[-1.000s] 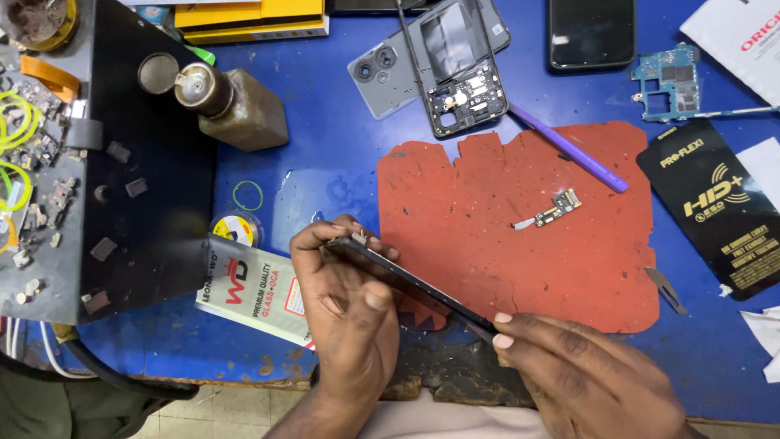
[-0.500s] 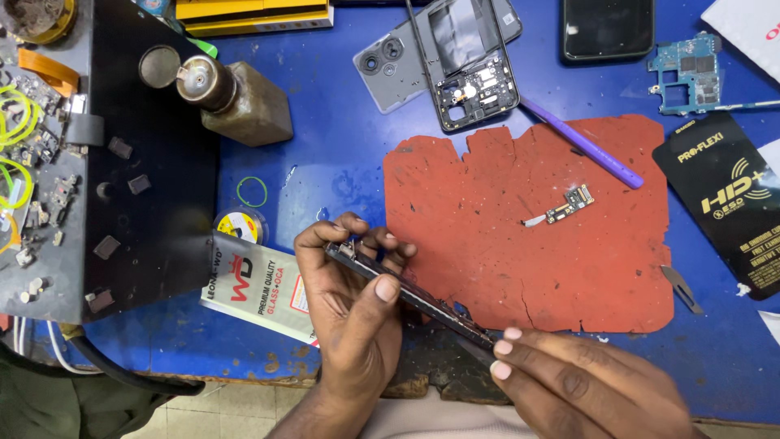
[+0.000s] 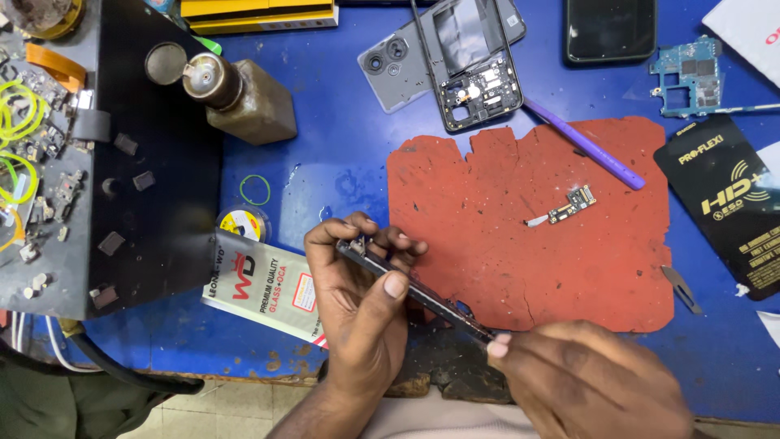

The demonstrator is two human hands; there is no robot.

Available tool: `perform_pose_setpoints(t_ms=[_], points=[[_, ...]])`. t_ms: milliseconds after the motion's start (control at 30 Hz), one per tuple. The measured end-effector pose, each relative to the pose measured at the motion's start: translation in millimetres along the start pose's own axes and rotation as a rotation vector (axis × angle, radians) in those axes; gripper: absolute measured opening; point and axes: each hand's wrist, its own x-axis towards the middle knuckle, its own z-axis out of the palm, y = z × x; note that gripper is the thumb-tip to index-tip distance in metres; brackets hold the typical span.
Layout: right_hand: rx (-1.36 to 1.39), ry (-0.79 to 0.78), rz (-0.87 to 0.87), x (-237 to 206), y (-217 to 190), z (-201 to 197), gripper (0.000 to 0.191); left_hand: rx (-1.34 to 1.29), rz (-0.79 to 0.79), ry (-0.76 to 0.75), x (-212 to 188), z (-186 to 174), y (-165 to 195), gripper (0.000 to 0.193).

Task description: The person uses a soldering iron on a small circuit board placed on a red mat. They then pick up a black smartphone, inspect its screen and edges, and wipe the screen with a cloth.

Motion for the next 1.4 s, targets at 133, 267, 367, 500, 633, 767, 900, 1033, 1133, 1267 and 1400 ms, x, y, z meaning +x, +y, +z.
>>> perform_pose_setpoints(t_ms=[133,267,367,500,633,767,900,1033,1133,1267,1400], points=[[-0.016,0.019,0.147,7.9,-9.0,-1.6,0.030,0.052,0.006,0.008,0.6,5.6,-0.1,0.052],[-0.060,-0.121,0.261,12.2,0.2,-12.4,0.035,0.112,-0.033,0.009,4.0,13.3,1.7,0.053],[-0.107,-0.140,0.354,15.1,1.9,-18.0,0.039,0.206,-0.049,0.034,8.4,21.1,4.5,0.054],[0.132,-0.104,0.498,26.3,6.0,-27.3,0.045,0.224,-0.075,0.059,16.0,31.1,8.9,0.054],[0.355,-0.130,0.614,31.0,14.3,-33.0,0.044,0.242,-0.117,0.091,21.0,33.8,13.3,0.052],[0.169,-0.145,0.560,19.9,16.8,-26.6,0.023,0.271,-0.039,0.060,20.8,32.8,9.5,0.052],[0.135,-0.052,0.474,2.7,21.3,-24.3,0.011,0.271,-0.041,0.076,17.0,26.1,6.8,0.052],[0.297,0.154,0.695,-7.4,45.5,-38.3,0.014,0.283,0.035,0.096,17.8,14.2,12.6,0.051],[0.246,0.012,0.754,1.7,73.9,-61.5,0.026,0.223,-0.006,0.122,18.5,9.6,17.3,0.051],[-0.576,0.169,0.462,22.6,88.0,-95.2,0.020,0.157,-0.060,0.125,18.1,9.7,18.5,0.050],[-0.562,0.163,0.480,57.8,123.3,-123.2,0.015,0.183,-0.014,0.077,16.6,10.1,13.9,0.049]])
